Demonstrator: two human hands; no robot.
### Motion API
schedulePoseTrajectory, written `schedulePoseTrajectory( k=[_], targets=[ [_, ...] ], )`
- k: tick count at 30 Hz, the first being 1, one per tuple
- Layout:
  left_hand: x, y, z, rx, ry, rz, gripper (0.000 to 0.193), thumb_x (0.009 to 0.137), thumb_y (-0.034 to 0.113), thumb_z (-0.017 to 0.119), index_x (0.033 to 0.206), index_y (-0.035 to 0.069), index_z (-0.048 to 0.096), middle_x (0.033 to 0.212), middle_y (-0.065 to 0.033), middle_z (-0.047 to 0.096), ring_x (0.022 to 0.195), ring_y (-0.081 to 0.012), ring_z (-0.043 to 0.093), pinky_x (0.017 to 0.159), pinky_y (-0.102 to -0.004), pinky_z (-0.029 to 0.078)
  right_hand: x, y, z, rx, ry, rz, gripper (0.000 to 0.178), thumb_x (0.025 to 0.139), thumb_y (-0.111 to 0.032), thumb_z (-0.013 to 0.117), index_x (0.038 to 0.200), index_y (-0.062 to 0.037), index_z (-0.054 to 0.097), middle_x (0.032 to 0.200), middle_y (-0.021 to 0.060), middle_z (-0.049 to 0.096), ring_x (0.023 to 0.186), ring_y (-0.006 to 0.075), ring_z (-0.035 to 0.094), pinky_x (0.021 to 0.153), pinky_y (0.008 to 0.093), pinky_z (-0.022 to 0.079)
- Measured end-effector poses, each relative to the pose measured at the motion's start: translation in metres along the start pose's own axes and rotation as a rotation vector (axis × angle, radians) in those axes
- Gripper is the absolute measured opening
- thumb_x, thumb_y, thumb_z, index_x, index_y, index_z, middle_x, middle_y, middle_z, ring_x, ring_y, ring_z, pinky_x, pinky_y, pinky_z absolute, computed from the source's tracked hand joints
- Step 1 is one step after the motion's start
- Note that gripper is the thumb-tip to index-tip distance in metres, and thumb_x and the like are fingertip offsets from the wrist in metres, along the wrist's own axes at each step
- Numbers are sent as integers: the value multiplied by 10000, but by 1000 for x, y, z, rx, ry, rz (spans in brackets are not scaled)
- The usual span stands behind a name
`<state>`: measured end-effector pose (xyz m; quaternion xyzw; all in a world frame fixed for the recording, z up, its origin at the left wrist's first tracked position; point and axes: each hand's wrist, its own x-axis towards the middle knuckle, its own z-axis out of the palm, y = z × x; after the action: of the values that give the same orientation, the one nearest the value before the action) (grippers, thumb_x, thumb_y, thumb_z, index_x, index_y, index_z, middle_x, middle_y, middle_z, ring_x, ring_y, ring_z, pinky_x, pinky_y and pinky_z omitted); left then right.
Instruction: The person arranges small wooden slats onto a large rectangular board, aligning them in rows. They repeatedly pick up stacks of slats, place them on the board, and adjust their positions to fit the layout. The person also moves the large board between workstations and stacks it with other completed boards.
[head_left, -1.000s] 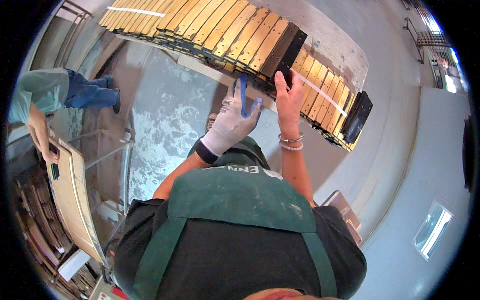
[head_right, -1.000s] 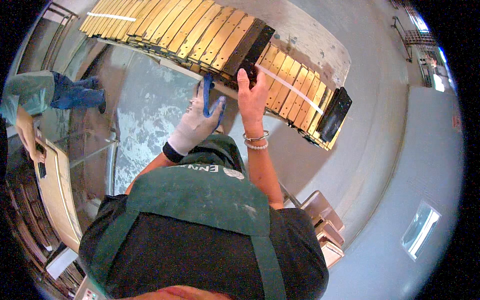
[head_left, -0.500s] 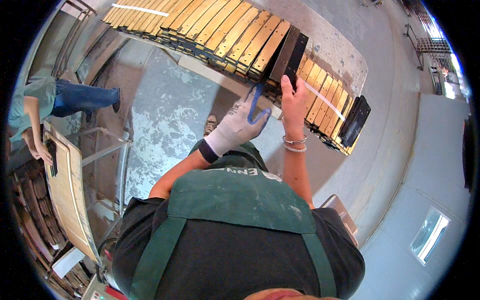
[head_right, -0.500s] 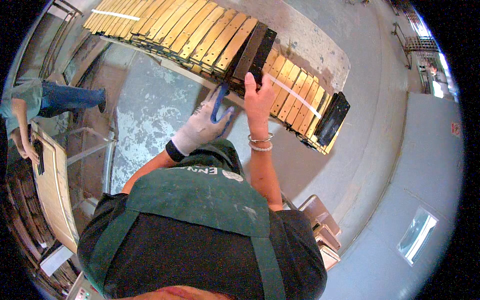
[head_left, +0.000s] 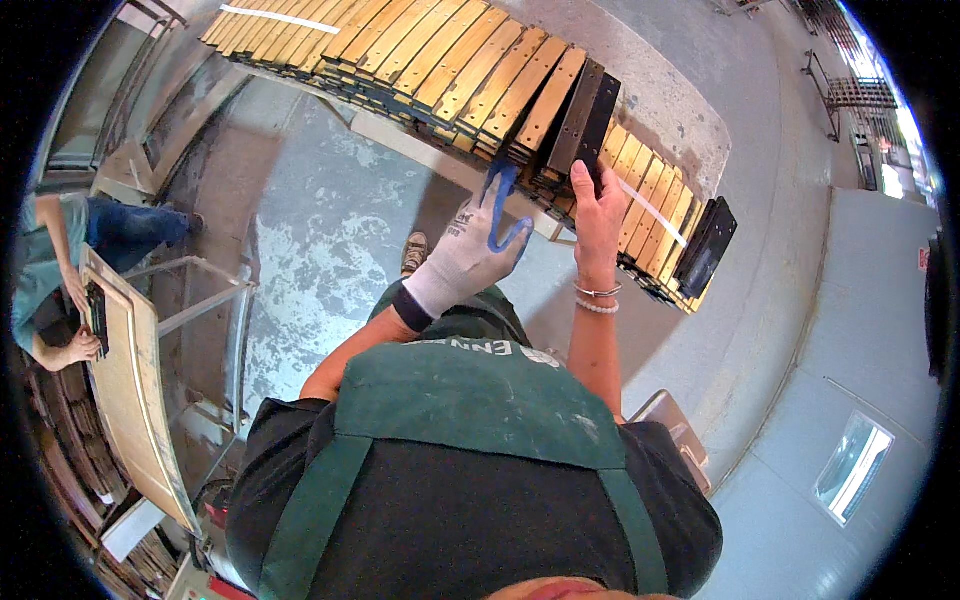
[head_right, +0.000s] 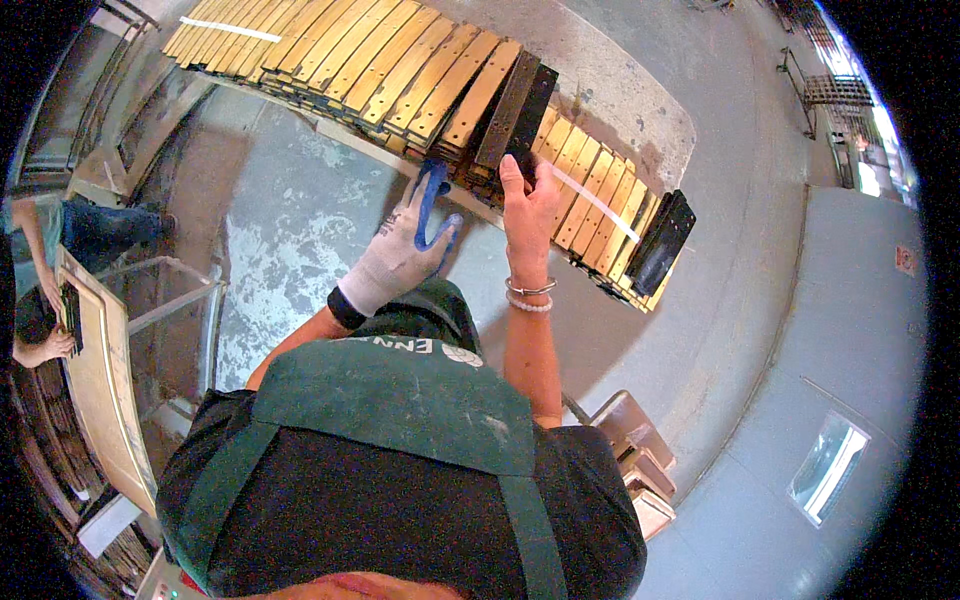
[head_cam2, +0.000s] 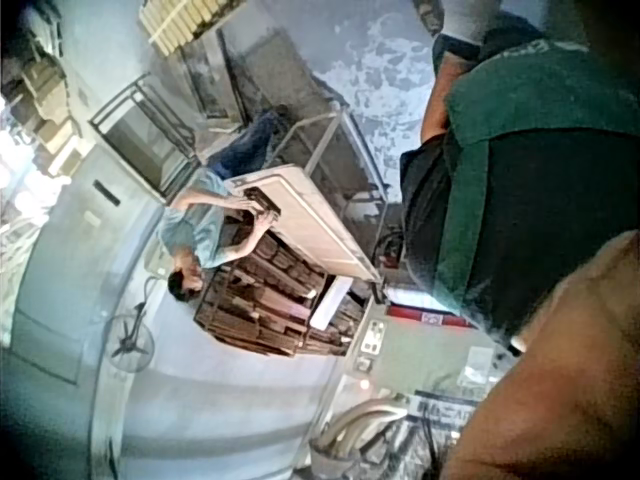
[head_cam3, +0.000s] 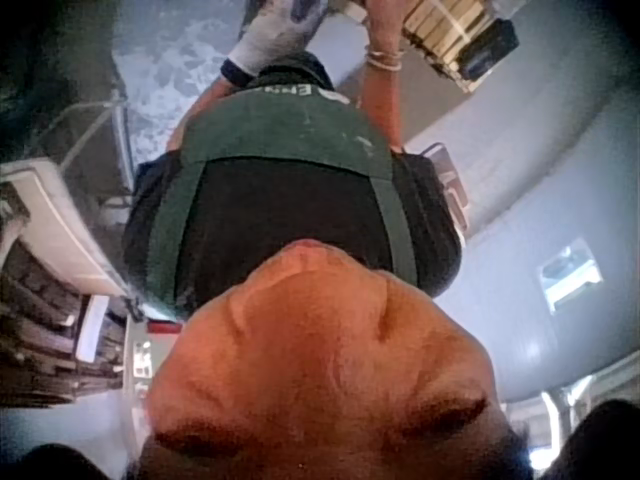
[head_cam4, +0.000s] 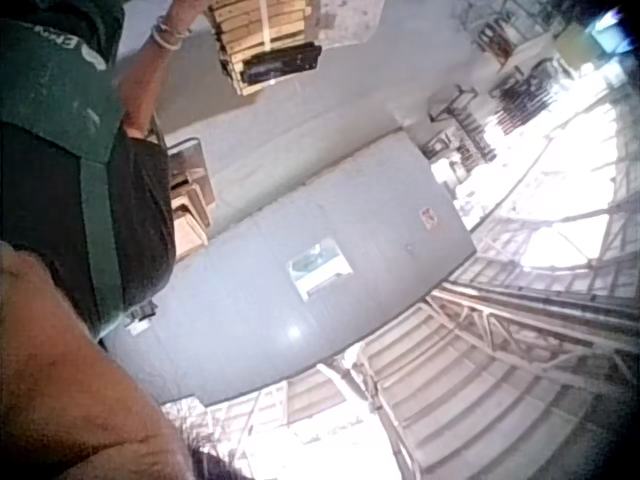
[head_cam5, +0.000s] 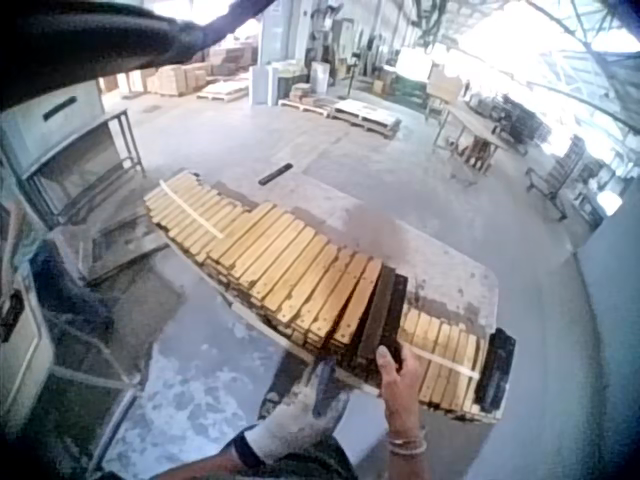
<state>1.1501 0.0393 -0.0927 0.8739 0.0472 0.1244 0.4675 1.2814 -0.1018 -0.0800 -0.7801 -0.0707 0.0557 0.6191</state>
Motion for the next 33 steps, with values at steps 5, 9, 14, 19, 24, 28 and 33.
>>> schedulePoseTrajectory(
  k=[5, 9, 14, 19, 24, 28, 33],
  targets=[
    [6, 9, 2, -131, -37, -116, 740, 983, 287, 663, 1538, -64, 323, 1468, -356, 468, 1333, -462, 525, 1092, -471, 454, 0, 4, 0, 8, 26, -17, 331, 1015, -283, 678, 1169, 10, 673, 972, 28, 687, 828, 101, 583, 729, 271, 492],
    [8, -2, 4, -214, 25, -115, 775, 970, 285, 678, 1546, -67, 299, 1479, -364, 447, 1301, -482, 544, 1056, -482, 480, 4, 11, -1, -31, 21, -30, 363, 1020, -313, 671, 1180, 13, 675, 974, 35, 694, 833, 115, 591, 739, 274, 496],
    [20, 5, 8, -122, 31, -113, 831, 987, 285, 652, 1579, -68, 188, 1499, -362, 420, 1289, -487, 549, 1038, -484, 489, 12, 14, -1, -221, 49, 32, 424, 1042, -400, 623, 1029, 23, 654, 814, 58, 636, 743, 139, 554, 669, 312, 466],
    [37, 18, -2, -298, -93, -331, 819, 1019, 286, 622, 1590, -70, 155, 1519, -339, 421, 1375, -437, 501, 1109, -454, 440, 12, 9, 16, -246, 141, -39, 478, 1074, -420, 535, 928, 28, 618, 762, 132, 597, 701, 233, 554, 649, 381, 454],
    [31, 8, -4, -169, -87, -170, 727, 1028, 288, 615, 1589, -21, 272, 1536, -289, 440, 1398, -393, 492, 1125, -420, 433, 8, 26, 16, -276, 170, -91, 416, 1086, -332, 493, 895, 32, 560, 790, 182, 558, 758, 331, 523, 714, 450, 420],
    [3, 10, -14, -244, -147, -182, 693, 1036, 287, 611, 1587, 0, 305, 1544, -260, 444, 1359, -344, 536, 1128, -386, 431, -25, 23, 8, -332, 128, -82, 387, 1088, -303, 483, 899, 31, 536, 864, 194, 538, 837, 346, 494, 785, 458, 402],
    [-8, -21, -23, -79, 6, 119, 736, 930, 49, 695, 1575, 29, 343, 1480, -274, 492, 1322, -432, 516, 1137, -418, 420, -36, -1, 9, -328, 99, -19, 374, 1080, -310, 504, 931, 30, 541, 887, 220, 542, 862, 381, 504, 801, 482, 406]
  ],
)
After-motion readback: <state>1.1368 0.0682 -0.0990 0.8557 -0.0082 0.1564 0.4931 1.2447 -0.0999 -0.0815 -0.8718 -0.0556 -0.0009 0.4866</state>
